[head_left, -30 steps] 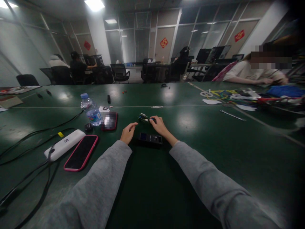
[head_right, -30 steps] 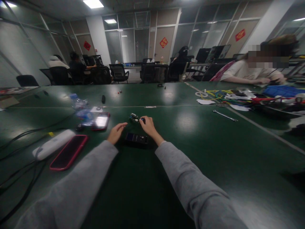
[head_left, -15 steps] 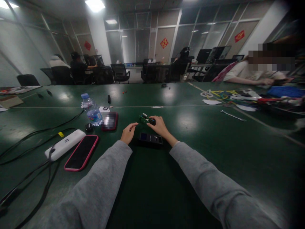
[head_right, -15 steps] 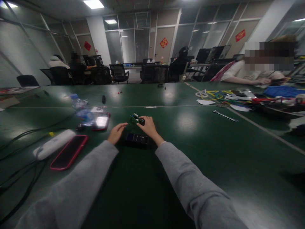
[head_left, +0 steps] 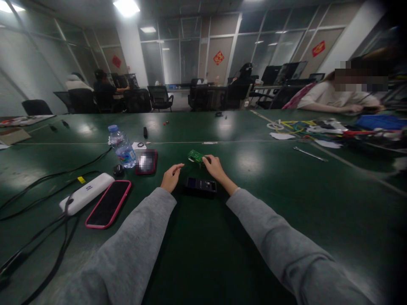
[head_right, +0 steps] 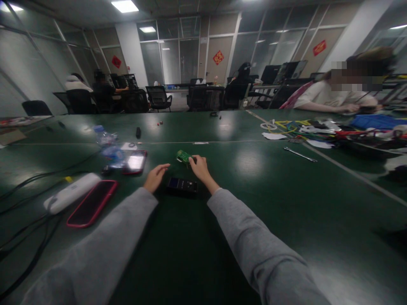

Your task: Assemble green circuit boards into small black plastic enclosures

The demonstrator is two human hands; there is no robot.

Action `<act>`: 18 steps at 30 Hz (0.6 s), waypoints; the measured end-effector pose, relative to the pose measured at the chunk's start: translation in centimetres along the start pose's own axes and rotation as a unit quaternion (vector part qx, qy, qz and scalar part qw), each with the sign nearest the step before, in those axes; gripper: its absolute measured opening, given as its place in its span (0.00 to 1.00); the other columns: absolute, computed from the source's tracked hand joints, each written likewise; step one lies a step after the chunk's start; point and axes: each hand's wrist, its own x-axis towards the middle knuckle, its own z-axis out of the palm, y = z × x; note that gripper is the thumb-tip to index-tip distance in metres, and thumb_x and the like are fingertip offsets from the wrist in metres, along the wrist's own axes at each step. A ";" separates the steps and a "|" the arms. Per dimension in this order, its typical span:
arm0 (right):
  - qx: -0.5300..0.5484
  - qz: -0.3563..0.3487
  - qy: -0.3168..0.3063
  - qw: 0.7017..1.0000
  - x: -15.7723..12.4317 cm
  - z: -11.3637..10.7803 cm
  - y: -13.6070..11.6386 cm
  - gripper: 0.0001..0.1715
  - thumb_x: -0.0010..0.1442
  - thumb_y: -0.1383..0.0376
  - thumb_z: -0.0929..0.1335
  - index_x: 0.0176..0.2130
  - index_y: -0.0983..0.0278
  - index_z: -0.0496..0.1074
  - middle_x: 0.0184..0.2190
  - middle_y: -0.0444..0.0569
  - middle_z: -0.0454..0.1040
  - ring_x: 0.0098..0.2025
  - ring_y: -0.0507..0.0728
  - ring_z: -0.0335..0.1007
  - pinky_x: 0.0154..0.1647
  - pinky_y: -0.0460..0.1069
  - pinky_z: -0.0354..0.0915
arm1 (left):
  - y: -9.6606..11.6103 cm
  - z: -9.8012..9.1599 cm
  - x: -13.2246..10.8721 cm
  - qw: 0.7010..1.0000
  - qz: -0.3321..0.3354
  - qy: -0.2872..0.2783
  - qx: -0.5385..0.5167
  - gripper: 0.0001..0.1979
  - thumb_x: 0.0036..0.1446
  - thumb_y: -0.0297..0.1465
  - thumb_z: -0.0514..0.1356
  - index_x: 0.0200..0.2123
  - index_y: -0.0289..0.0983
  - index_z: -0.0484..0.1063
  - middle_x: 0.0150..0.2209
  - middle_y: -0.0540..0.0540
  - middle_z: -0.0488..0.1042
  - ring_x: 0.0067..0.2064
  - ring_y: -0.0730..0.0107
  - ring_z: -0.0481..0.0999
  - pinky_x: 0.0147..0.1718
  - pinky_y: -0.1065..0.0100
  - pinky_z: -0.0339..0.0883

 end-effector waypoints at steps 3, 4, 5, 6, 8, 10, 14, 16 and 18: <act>0.001 0.006 0.009 1.000 0.1 0.1 0.1 0.22 0.63 0.52 0.59 0.43 0.64 0.71 0.40 0.54 0.72 0.47 0.63 0.63 0.50 0.61 0.62 | 0.0 -0.1 0.0 1.000 0.001 -0.001 -0.001 0.15 0.60 0.28 0.52 0.48 0.40 0.72 0.50 0.46 0.74 0.51 0.68 0.73 0.55 0.61 0.62; 0.000 0.005 0.011 1.000 0.1 0.1 0.0 0.23 0.63 0.50 0.59 0.44 0.64 0.70 0.41 0.55 0.72 0.47 0.63 0.63 0.50 0.61 0.62 | 0.1 -0.1 0.0 1.000 0.003 0.000 0.000 0.15 0.60 0.28 0.52 0.48 0.39 0.72 0.50 0.46 0.74 0.51 0.68 0.73 0.55 0.61 0.62; -0.003 0.002 0.015 1.000 0.0 0.2 -0.1 0.25 0.63 0.49 0.59 0.45 0.64 0.70 0.41 0.55 0.72 0.47 0.63 0.64 0.50 0.60 0.62 | 0.1 -0.1 -0.1 1.000 0.004 0.000 0.002 0.15 0.60 0.28 0.52 0.48 0.39 0.72 0.50 0.46 0.74 0.51 0.68 0.73 0.55 0.60 0.62; -0.008 -0.004 0.021 1.000 0.0 0.2 -0.3 0.27 0.62 0.47 0.61 0.47 0.65 0.69 0.42 0.56 0.71 0.47 0.64 0.64 0.49 0.60 0.63 | 0.1 0.0 -0.1 1.000 0.005 0.001 0.003 0.15 0.60 0.28 0.52 0.48 0.39 0.72 0.50 0.46 0.74 0.50 0.67 0.73 0.55 0.60 0.63; -0.029 -0.030 0.028 0.999 -0.2 0.3 -0.8 0.33 0.57 0.45 0.65 0.51 0.67 0.66 0.45 0.58 0.70 0.48 0.65 0.64 0.49 0.60 0.63 | 0.1 0.0 -0.1 1.000 0.009 0.001 0.003 0.15 0.60 0.27 0.52 0.47 0.39 0.73 0.49 0.46 0.74 0.50 0.68 0.73 0.55 0.61 0.63; -0.051 -0.059 0.019 0.997 -0.4 0.3 -1.2 0.36 0.55 0.47 0.68 0.54 0.67 0.64 0.48 0.59 0.69 0.49 0.66 0.63 0.50 0.61 0.63 | 0.0 0.1 -0.1 1.000 0.012 0.004 -0.001 0.15 0.59 0.27 0.52 0.47 0.39 0.73 0.50 0.46 0.74 0.51 0.68 0.73 0.55 0.61 0.62; -0.057 -0.051 -0.002 0.997 -1.0 -0.2 -2.0 0.27 0.57 0.57 0.68 0.53 0.66 0.65 0.46 0.58 0.70 0.48 0.64 0.66 0.49 0.60 0.64 | 0.0 0.1 0.0 1.000 0.008 0.008 -0.003 0.15 0.59 0.27 0.52 0.46 0.39 0.73 0.49 0.46 0.75 0.51 0.68 0.73 0.55 0.62 0.63; -0.046 -0.030 -0.007 0.998 -1.4 -1.0 -2.3 0.23 0.57 0.59 0.67 0.51 0.66 0.67 0.44 0.56 0.72 0.47 0.63 0.68 0.48 0.59 0.65 | 0.0 0.0 0.0 1.000 0.004 0.006 -0.002 0.15 0.59 0.27 0.52 0.47 0.39 0.73 0.49 0.46 0.75 0.51 0.67 0.73 0.55 0.61 0.62; -0.031 -0.014 -0.013 0.999 -1.9 -2.5 -2.4 0.22 0.57 0.60 0.68 0.50 0.65 0.68 0.44 0.55 0.72 0.46 0.62 0.69 0.47 0.58 0.66 | 0.1 -0.1 0.0 1.000 0.000 0.004 0.002 0.15 0.59 0.27 0.52 0.47 0.40 0.73 0.49 0.46 0.75 0.51 0.67 0.73 0.55 0.60 0.62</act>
